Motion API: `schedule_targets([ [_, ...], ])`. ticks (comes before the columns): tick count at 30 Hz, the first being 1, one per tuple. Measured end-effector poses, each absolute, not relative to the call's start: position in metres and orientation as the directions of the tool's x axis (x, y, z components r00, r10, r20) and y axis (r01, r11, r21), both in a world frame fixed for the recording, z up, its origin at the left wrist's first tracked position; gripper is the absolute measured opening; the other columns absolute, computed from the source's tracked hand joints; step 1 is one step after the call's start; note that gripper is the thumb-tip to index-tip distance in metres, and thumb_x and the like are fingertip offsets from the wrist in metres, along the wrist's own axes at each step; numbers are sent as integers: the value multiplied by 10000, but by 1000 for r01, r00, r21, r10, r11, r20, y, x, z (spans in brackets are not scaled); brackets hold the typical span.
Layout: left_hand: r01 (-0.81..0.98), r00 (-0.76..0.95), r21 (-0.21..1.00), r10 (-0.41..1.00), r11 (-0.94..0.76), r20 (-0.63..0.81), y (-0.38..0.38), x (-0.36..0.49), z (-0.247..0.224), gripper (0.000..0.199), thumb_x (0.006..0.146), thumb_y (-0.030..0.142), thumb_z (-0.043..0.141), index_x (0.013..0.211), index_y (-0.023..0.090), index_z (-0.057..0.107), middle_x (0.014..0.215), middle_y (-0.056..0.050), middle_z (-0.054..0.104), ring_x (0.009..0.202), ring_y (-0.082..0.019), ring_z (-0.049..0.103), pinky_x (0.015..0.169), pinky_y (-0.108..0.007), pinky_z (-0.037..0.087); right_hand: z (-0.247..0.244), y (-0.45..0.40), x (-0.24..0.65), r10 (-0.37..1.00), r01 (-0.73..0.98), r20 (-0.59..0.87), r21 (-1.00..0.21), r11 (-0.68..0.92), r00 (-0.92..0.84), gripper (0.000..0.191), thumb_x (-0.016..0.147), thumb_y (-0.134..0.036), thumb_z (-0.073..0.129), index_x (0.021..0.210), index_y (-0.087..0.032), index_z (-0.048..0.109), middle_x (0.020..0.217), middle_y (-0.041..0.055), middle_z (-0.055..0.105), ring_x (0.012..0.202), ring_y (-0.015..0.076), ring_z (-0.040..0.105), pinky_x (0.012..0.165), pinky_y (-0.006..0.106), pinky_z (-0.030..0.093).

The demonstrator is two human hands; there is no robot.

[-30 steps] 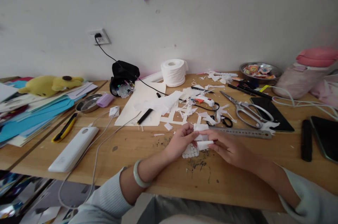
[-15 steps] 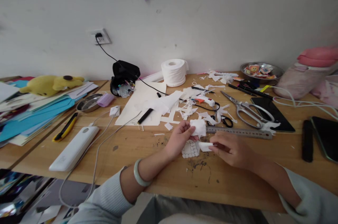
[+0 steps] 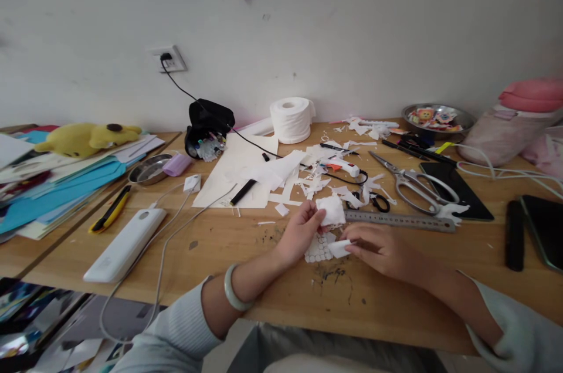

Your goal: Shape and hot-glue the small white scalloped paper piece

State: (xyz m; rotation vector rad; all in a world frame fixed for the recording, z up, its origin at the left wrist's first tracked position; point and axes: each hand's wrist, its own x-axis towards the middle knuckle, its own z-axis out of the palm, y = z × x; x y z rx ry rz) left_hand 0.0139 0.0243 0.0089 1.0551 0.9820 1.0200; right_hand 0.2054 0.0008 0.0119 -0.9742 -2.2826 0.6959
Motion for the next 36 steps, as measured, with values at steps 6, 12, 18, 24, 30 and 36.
schedule_targets([
  [6,-195,158,971,981,139,-109,26,12,8,373,718,488,631,740,191,407,657,67,448,565,-67,468,556,-193,376,13,2,204,891,544,264,-716,438,-369,156,832,-314,538,743,-193,583,699,9,591,668,129,555,641,259,453],
  [12,-167,187,977,977,132,-100,23,14,8,410,678,526,665,735,191,435,657,61,453,566,-72,450,565,-202,392,7,5,201,889,341,245,-858,385,-387,167,798,-363,591,772,-207,647,960,53,606,910,160,575,827,299,448],
  [18,-114,258,984,960,138,-105,21,15,9,414,689,557,640,724,192,446,637,53,464,560,-87,455,553,-214,385,-3,4,191,932,336,102,-915,225,-347,219,785,-402,595,785,-199,676,935,60,652,882,172,594,800,304,458],
  [24,-128,303,980,947,154,-109,19,17,9,404,700,540,628,713,187,433,625,58,442,549,-77,422,529,-198,351,5,1,189,942,374,-23,-921,110,-335,267,776,-440,577,781,-194,679,758,16,655,690,137,569,636,251,454],
  [30,-46,334,986,933,158,-134,20,16,6,385,673,518,656,720,183,471,604,55,452,529,-80,416,498,-194,345,6,3,189,972,270,-105,-962,-46,-208,277,734,-462,601,758,-190,652,581,-29,559,513,97,466,480,225,388],
  [36,-5,298,991,946,136,-129,21,13,9,352,695,495,656,710,169,525,555,42,495,510,-89,463,510,-199,361,-1,16,199,984,80,-64,-994,-78,165,357,674,-508,653,810,-178,657,606,-9,578,566,127,522,558,267,443],
])
